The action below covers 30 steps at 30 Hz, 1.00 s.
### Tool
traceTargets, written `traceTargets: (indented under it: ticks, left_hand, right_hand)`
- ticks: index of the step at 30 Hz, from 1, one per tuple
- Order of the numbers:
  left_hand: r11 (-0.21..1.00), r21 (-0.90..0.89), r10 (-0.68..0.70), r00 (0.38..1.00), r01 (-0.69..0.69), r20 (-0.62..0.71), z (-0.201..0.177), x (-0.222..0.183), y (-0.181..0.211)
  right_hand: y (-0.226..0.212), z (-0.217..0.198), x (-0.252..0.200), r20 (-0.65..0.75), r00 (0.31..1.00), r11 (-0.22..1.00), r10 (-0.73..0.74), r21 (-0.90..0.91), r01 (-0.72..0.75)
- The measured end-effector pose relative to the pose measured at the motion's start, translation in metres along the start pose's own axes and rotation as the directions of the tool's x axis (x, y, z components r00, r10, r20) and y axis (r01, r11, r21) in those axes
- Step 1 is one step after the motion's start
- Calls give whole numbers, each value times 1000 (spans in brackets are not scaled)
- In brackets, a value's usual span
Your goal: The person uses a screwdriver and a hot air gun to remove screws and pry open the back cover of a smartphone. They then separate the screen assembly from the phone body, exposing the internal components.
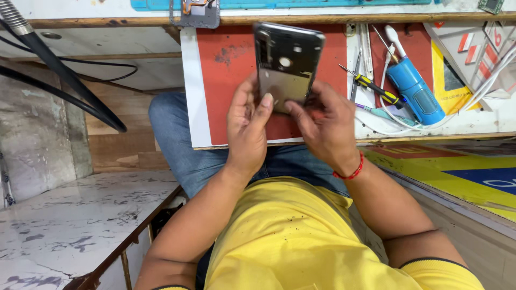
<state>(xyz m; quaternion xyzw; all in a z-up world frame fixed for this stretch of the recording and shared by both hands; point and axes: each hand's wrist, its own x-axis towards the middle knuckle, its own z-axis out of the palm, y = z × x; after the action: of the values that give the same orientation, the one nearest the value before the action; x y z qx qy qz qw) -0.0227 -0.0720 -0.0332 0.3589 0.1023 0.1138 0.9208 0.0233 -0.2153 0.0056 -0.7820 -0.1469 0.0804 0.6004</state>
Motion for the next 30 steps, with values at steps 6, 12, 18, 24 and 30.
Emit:
traceTargets:
  ticks: [6,12,18,24,30]
  left_hand:
    - [880,-298,-265,902,371,341,-17,19,57]
    - [841,455,-459,832,293,311,-38,42,48]
    - [918,249,-377,870,308,317,-16,46,23]
    - [965,-73,-241,963,250,118,-14,33,9]
    - [980,-65,-179,979,186,99,-10,34,8]
  right_hand:
    - [-16,-44,31,282,760,612,-586,-460,643]
    - [-38,-60,65,596,579,497,-557,-319,807]
    - [-52,-37,50,345,661,516,-666,-427,743]
    - [-13,-7,-8,111,969,976,-220,22,219]
    - [-1,0,-29,109,967,970,-232,96,222]
